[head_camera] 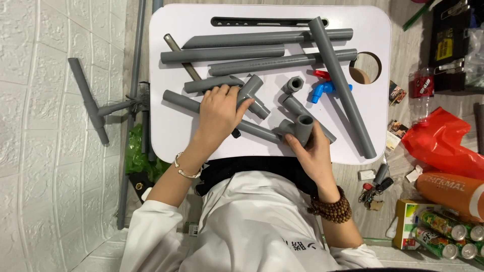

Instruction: Assembling and modifying PVC pipe segments and connectors on a small table.

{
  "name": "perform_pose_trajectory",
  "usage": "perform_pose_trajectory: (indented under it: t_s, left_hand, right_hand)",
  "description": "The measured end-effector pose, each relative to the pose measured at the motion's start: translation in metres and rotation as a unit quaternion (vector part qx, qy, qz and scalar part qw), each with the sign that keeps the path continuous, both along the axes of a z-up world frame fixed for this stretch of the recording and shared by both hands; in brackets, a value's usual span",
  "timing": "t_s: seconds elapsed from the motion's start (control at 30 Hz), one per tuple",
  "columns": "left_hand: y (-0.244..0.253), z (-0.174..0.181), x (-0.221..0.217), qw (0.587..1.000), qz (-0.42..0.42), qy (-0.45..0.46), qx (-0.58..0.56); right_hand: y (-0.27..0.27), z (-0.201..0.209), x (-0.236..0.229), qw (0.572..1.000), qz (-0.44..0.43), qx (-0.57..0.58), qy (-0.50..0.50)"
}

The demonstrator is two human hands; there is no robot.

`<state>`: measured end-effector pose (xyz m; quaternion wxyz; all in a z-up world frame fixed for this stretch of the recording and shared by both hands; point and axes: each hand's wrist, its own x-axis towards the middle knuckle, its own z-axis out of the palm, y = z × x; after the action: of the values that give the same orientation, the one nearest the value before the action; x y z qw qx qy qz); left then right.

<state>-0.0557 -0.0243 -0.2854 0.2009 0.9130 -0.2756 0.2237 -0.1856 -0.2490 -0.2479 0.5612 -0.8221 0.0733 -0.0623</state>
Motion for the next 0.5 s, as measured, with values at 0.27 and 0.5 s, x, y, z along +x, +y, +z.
perform_pose_trajectory:
  t_s: [0.27,0.5]
  left_hand:
    - [0.000,0.047,-0.008,0.920,-0.052,0.317,-0.223]
    - [-0.009,0.069,-0.014,0.916,-0.077,0.251,-0.305]
  right_hand:
    - [-0.002,-0.001,0.009,0.999,-0.010,0.039,0.032]
    - [-0.012,0.007,0.021,0.986,0.037,0.154,-0.048]
